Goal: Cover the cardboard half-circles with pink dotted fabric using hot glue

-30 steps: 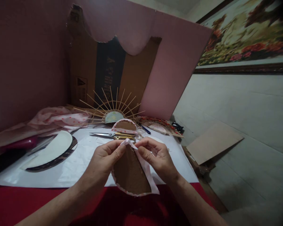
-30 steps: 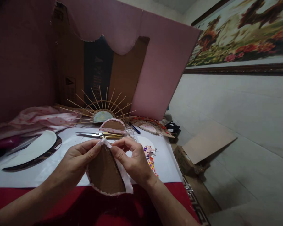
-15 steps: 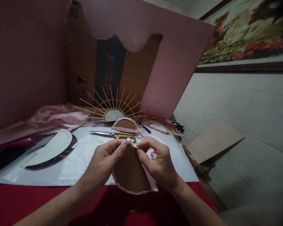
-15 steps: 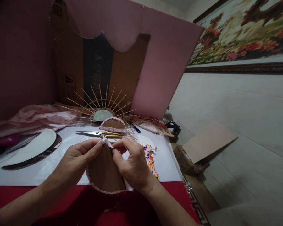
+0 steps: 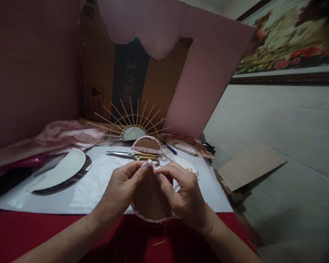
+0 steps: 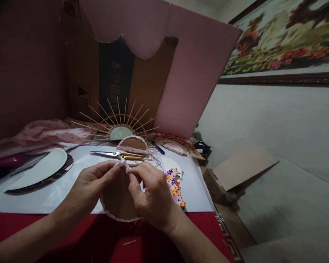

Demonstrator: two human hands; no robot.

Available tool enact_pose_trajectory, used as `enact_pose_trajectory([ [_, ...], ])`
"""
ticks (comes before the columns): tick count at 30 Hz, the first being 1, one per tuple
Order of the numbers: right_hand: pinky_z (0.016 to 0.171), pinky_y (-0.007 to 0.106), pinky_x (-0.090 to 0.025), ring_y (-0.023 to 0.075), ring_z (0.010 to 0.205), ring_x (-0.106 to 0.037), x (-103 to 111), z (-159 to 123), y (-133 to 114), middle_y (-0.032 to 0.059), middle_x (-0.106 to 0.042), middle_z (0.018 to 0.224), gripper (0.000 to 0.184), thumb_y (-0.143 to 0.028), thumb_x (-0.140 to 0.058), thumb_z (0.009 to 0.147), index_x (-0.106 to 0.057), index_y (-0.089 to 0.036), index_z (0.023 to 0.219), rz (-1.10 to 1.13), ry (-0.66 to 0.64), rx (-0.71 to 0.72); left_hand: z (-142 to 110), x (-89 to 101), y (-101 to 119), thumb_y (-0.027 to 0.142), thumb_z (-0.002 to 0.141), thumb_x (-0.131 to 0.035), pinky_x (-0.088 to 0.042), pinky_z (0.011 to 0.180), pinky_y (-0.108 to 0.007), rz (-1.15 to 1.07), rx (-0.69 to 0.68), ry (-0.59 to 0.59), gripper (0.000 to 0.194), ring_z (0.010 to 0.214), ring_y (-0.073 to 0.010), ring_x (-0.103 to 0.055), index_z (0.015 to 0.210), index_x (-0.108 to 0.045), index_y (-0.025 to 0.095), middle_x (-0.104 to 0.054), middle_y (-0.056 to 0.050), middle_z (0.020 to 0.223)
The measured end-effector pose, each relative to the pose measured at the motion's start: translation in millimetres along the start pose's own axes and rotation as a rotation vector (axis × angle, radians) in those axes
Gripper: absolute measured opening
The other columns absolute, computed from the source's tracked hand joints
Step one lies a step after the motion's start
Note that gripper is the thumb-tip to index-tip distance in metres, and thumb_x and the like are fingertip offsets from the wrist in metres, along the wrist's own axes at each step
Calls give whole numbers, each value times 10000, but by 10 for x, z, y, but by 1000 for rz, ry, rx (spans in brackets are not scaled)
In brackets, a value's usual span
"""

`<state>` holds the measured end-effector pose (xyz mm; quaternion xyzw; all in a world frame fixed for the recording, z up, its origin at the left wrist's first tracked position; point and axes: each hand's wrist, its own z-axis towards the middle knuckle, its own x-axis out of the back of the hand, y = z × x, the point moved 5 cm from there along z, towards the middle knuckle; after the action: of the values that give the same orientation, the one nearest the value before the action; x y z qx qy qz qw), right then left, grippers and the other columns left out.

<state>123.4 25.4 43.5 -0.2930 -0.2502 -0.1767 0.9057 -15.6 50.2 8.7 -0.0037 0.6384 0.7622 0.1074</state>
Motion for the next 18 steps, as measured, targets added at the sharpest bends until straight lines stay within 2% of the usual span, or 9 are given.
enact_pose_trajectory([
  [6, 599, 318, -431, 201, 680, -539, -157, -60, -70, 86, -605, 743, 182, -109, -410, 857, -586, -125, 900, -328, -132, 162, 2, 15, -23, 389, 786, -668, -427, 650, -222, -5, 3, 31, 233, 727, -138, -538, 824, -704, 162, -664, -10, 764],
  [9, 557, 333, -412, 219, 662, -517, -217, -65, -118, 106, -605, 726, 232, -96, -375, 860, -592, -90, 941, -520, -127, 293, 11, 17, -44, 389, 779, -675, -422, 648, -221, -4, 15, 41, 233, 721, -134, -530, 814, -699, 160, -653, -8, 759],
  [11, 537, 336, -394, 219, 646, -507, -227, -68, -166, 113, -617, 728, 249, -106, -383, 867, -603, -70, 978, -556, -125, 383, 14, 13, -48, 385, 784, -672, -421, 645, -219, 0, 17, 35, 226, 709, -129, -526, 815, -694, 162, -643, -3, 747],
  [13, 521, 332, -373, 206, 614, -497, -190, -79, -226, 107, -621, 716, 241, -133, -416, 860, -618, -69, 973, -474, -124, 450, 12, 5, -43, 385, 798, -657, -410, 610, -211, 0, 18, 19, 223, 665, -115, -511, 796, -686, 164, -624, 8, 715],
  [15, 519, 321, -365, 185, 590, -496, -93, -88, -270, 89, -616, 698, 209, -149, -456, 842, -629, -90, 943, -303, -81, 458, 6, -6, -33, 388, 816, -637, -402, 588, -207, -3, 20, -6, 229, 641, -109, -503, 783, -681, 165, -615, 13, 695],
  [18, 554, 293, -385, 154, 607, -520, 78, -78, -211, 43, -603, 691, 147, -142, -484, 861, -627, -152, 890, -24, 64, 314, 0, -14, -22, 387, 823, -631, -414, 610, -212, -11, 16, -22, 229, 661, -116, -520, 803, -691, 167, -633, 6, 710],
])
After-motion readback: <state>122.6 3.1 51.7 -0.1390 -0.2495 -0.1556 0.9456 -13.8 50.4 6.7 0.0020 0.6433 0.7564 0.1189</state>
